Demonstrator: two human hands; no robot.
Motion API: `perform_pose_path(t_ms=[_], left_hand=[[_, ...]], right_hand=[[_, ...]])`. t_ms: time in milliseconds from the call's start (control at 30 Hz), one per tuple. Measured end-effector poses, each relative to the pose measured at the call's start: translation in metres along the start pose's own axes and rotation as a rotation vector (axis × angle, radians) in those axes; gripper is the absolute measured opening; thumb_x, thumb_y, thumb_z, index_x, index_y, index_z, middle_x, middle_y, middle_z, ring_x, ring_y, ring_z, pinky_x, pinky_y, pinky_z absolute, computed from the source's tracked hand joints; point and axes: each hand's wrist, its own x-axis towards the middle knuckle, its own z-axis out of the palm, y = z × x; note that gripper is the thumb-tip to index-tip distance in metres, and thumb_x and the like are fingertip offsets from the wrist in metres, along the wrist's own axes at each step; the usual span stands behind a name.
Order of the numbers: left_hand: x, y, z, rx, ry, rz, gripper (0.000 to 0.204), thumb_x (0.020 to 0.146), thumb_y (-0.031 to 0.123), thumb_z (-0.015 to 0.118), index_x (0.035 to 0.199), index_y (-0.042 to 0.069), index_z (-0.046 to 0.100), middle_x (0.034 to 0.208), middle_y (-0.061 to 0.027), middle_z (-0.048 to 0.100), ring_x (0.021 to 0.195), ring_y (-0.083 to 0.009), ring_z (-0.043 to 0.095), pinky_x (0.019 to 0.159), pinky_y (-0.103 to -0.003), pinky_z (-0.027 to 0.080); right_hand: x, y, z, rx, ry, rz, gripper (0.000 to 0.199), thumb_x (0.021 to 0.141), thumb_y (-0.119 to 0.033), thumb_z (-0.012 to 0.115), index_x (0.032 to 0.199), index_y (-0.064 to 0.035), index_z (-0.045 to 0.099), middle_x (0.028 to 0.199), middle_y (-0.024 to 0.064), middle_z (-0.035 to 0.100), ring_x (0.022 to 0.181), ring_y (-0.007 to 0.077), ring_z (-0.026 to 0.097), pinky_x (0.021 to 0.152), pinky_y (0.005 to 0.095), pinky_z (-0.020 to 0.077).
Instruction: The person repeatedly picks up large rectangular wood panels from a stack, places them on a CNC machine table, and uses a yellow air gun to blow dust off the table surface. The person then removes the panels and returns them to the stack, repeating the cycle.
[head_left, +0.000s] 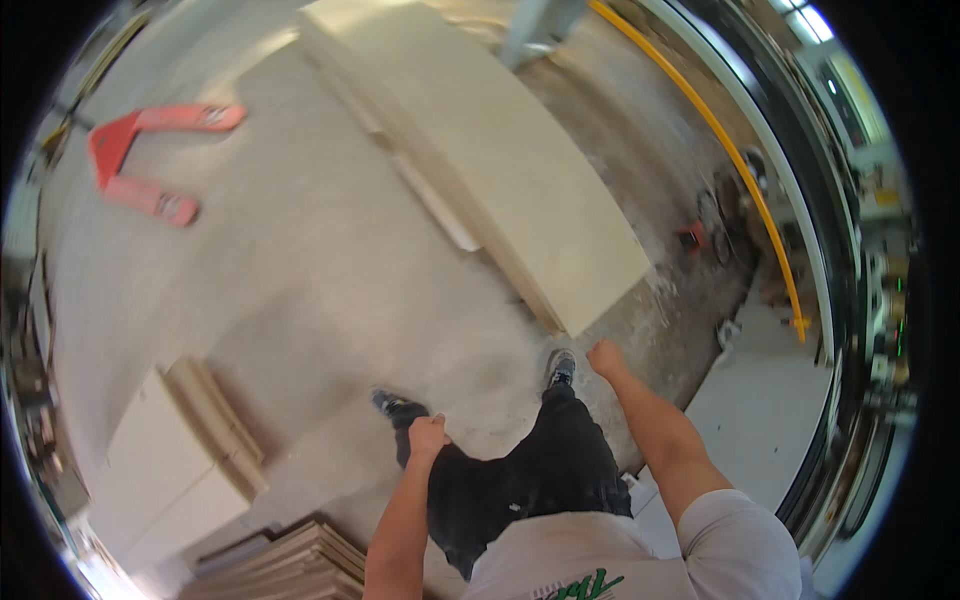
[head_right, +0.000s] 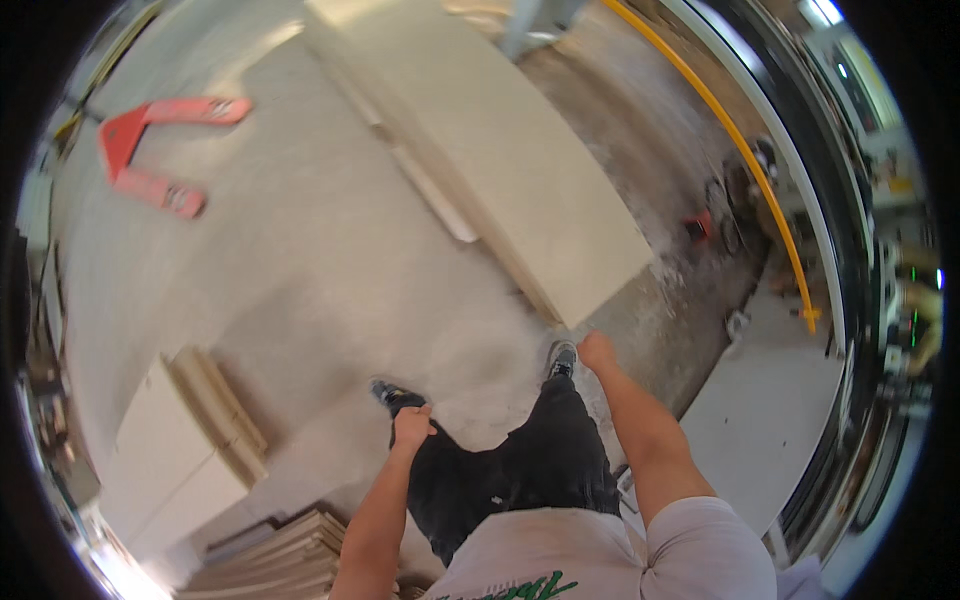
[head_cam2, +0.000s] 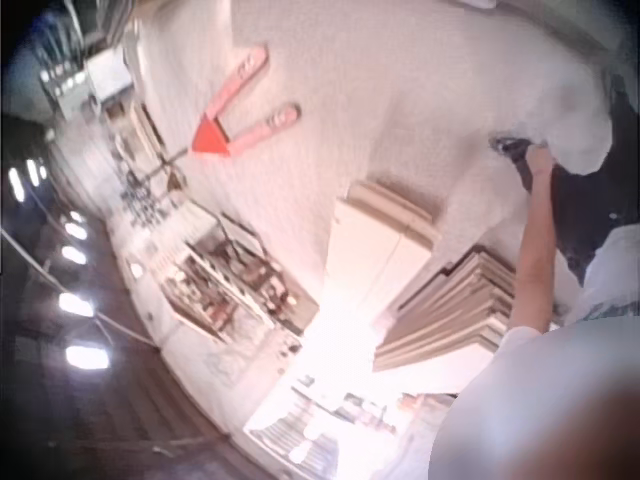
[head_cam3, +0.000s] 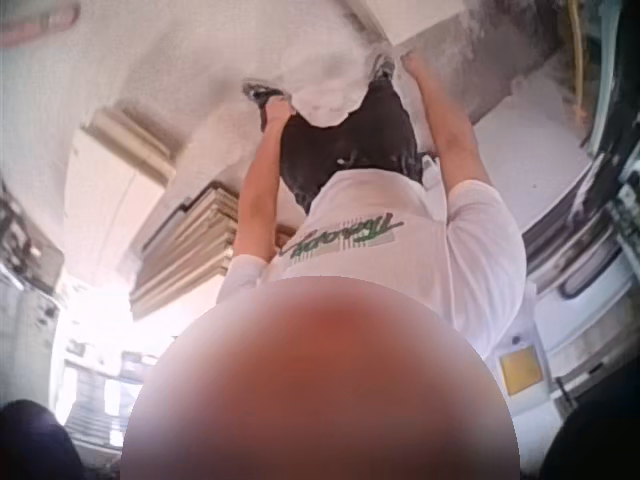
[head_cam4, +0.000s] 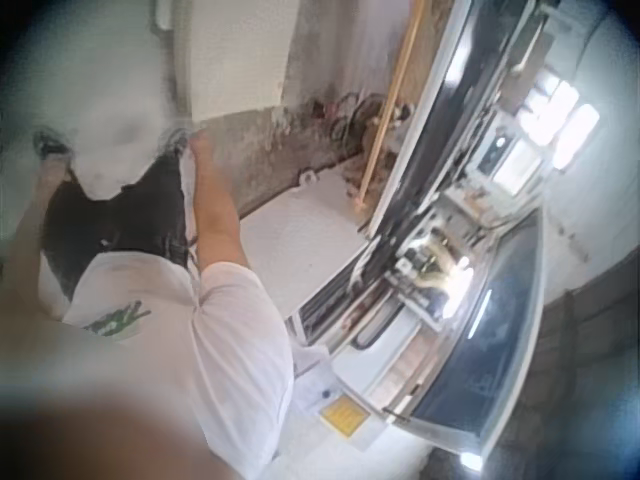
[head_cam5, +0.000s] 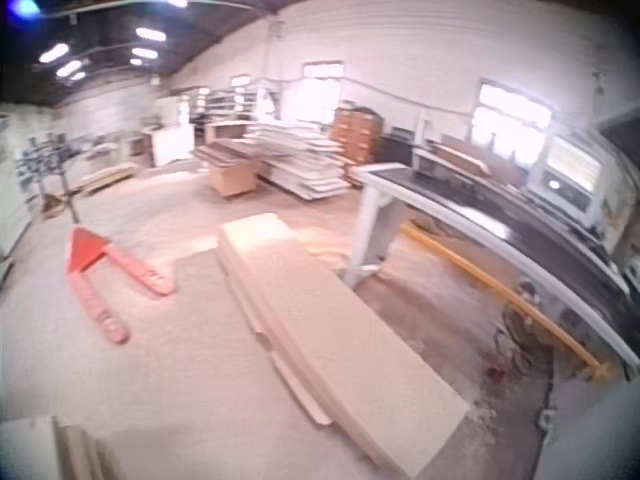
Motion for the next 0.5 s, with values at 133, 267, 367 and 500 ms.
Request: perform_pose_path(t_ms=[133, 267, 367, 500], left_hand=[[0.092, 0.073, 0.112, 0.087, -0.094, 0.008, 0.049, 0.094, 0.038, 0.056, 0.075, -0.006, 0.066, 0.061, -0.0162, 0.067, 0.069, -0.0282, 0.07, 0.073, -0.038, 0.052], [0.192, 0.124, 0.266, -0.014, -0.112, 0.042, 0.058, 0.095, 0.046, 0.056, 0.076, -0.008, 0.064, 0.067, -0.0189, 0.066, 0.066, -0.0272, 0.07, 0.067, -0.039, 0.051], [0.234, 0.149, 0.346, 0.027, -0.073, 0.062, 0.064, 0.096, 0.052, 0.054, 0.078, -0.009, 0.063, 0.071, -0.02, 0.067, 0.065, -0.0268, 0.07, 0.065, -0.039, 0.051], [0.284, 0.178, 0.411, -0.046, 0.103, 0.091, 0.069, 0.097, 0.055, 0.051, 0.078, -0.01, 0.062, 0.071, -0.0201, 0.066, 0.066, -0.027, 0.07, 0.064, -0.039, 0.052]], right_hand=[[0.085, 0.144, 0.03, 0.16, -0.003, 0.289, 0.049, 0.082, -0.028, 0.07, 0.118, 0.0031, 0.06, 0.114, 0.0266, 0.064, 0.105, 0.042, 0.063, 0.09, 0.0477, 0.0512], [0.213, 0.245, 0.056, 0.1, 0.145, 0.282, 0.072, 0.085, -0.036, 0.069, 0.138, 0.0044, 0.043, 0.127, 0.0299, 0.056, 0.119, 0.0436, 0.055, 0.1, 0.0476, 0.0463], [0.298, 0.287, 0.028, 0.073, 0.253, 0.209, 0.088, 0.084, -0.035, 0.074, 0.148, 0.0045, 0.027, 0.15, 0.028, 0.034, 0.137, 0.0393, 0.039, 0.11, 0.0458, 0.0376], [0.376, 0.302, 0.013, 0.175, 0.41, 0.013, 0.078, 0.081, -0.03, 0.076, 0.139, 0.0056, 0.038, 0.145, 0.0237, 0.042, 0.133, 0.0395, 0.042, 0.11, 0.0457, 0.0374]])
